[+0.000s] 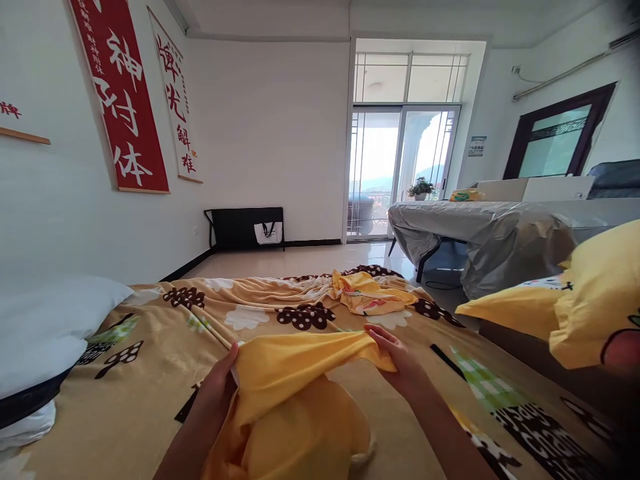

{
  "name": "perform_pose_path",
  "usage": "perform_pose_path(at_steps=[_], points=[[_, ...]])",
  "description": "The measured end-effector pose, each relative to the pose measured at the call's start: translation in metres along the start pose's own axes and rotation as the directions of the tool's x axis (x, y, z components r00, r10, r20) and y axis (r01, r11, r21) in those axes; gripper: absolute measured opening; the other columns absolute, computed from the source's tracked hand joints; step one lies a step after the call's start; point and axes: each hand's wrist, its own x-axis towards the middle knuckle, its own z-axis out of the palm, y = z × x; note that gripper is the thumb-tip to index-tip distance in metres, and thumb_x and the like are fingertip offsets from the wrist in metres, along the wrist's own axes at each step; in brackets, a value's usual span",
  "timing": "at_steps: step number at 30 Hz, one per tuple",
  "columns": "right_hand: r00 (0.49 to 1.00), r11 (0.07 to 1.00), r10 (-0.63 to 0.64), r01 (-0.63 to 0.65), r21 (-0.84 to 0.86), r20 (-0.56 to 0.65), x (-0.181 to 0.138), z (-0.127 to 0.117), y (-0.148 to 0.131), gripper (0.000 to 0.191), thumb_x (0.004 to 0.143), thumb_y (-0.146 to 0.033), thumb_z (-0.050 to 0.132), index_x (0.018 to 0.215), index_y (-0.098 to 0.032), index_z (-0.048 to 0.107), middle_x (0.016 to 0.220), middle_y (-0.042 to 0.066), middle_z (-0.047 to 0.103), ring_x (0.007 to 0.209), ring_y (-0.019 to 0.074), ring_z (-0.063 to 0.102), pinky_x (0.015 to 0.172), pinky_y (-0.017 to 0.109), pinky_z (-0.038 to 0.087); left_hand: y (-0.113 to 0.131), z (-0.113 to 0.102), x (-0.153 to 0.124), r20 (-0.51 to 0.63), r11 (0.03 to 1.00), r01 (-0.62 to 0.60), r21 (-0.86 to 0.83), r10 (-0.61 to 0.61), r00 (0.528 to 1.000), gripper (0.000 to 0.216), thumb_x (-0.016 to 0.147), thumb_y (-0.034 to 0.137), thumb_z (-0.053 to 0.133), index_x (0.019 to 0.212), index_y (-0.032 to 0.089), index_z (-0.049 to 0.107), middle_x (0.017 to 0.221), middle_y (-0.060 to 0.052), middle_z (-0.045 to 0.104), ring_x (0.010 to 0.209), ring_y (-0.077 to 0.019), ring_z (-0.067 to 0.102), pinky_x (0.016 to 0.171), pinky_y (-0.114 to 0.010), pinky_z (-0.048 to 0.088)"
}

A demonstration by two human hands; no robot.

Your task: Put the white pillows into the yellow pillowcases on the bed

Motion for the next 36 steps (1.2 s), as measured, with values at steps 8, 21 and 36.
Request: perform_pose_path(at_steps=[8,21,36], points=[[0.992,0.993,-0.056,0.044,0.107,0.111,-0.008,0.018,0.002,0.079,0.071,-0.050,0.064,0.142,-0.027,0.037,0.125,0.008,0.062,0.114,0.0247,0.059,0.098,0.042,0.046,0.007,0.000,-0.003,0.058,0.994,0.075,-0.081,-0.070,0.996,0.053,0.093,0.043,0.043,0.137,0.012,0.045,0.112,-0.012,0.070,0.102,-0.0267,0.067,0.089,-0.037,0.053],[0.882,0.707,-0.400,0.470,-0.529,0.249,-0.052,0.058,-0.013,0.032,0.084,-0.042,0.055,0.107,-0.022,0.064,0.108,0.010,0.065,0.097,0.0222,0.060,0.081,0.034,0.048,0.006,-0.006,-0.007,0.308,0.973,0.004,-0.229,0.069,0.949,0.060,0.095,0.049,0.032,0.147,0.019,0.030,0.125,-0.011,0.064,0.122,-0.0268,0.054,0.107,-0.043,0.038],[0.759,0.493,-0.121,0.605,-0.625,0.640,-0.073,0.091,0.022,0.014,0.082,-0.021,0.054,0.074,-0.020,0.066,0.074,0.000,0.066,0.074,0.0133,0.059,0.075,0.023,0.041,-0.004,-0.012,-0.007,0.674,0.985,0.009,-0.174,0.112,0.730,0.073,0.090,0.065,0.018,0.148,0.021,0.025,0.142,-0.007,0.049,0.136,-0.0243,0.037,0.117,-0.040,0.023]])
